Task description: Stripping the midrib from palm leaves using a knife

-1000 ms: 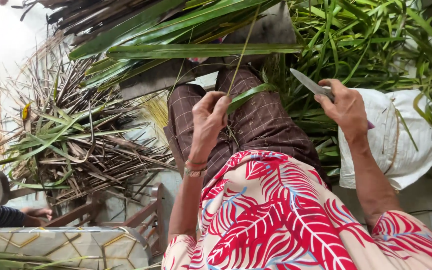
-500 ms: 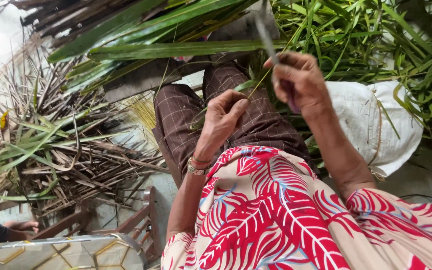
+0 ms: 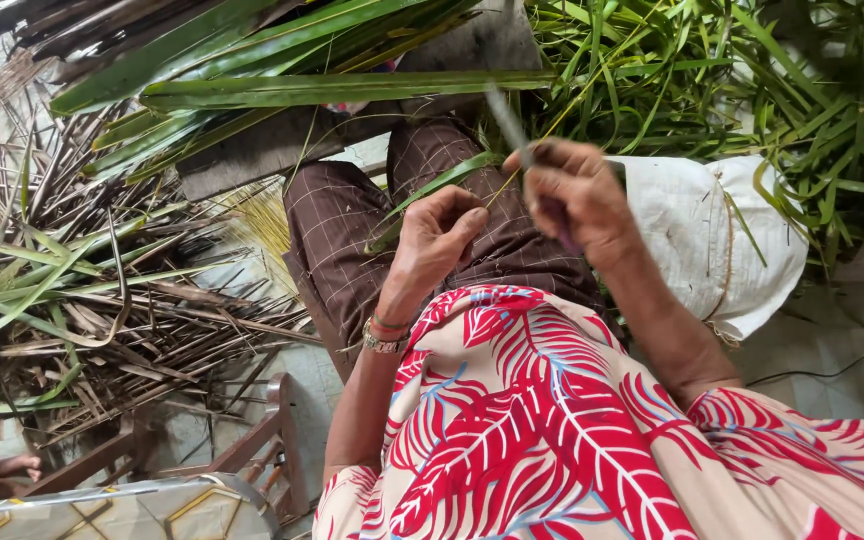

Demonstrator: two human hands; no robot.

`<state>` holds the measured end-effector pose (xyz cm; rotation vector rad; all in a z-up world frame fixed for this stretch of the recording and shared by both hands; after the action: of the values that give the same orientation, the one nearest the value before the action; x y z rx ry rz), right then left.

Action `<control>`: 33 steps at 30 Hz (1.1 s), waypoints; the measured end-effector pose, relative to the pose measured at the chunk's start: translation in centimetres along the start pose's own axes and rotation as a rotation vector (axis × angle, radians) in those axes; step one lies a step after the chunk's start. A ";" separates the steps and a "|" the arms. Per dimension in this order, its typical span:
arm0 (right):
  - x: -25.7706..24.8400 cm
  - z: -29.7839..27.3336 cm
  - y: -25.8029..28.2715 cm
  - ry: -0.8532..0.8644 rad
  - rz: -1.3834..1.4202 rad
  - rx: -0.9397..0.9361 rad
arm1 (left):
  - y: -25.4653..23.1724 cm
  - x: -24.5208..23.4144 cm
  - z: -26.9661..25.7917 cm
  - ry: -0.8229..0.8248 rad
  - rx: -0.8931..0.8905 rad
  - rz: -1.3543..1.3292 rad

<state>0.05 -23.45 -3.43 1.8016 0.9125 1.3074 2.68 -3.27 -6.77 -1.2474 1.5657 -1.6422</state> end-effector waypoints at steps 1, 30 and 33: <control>1.5 -1.3 -0.3 0.006 0.012 0.040 | -0.2 0.3 0.2 0.003 0.023 0.041; 4.8 -1.7 -1.7 0.110 0.131 0.119 | -1.5 1.9 -0.8 -0.552 0.357 0.009; 3.6 -0.1 -3.4 0.040 0.173 0.168 | 0.0 2.3 -1.3 -0.560 0.279 -0.080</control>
<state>0.30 -18.69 -4.74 2.0284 0.9294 1.4138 0.56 -4.65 -6.10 -1.4632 0.9261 -1.3369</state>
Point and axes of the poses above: each hand's wrist, its own z-axis towards the middle knuckle, its own x-axis out of the palm, y = z × x, the point moved 1 cm from there along z, towards the middle knuckle, and after that the axes turned 1 degree about x, right-handed, at the moved point
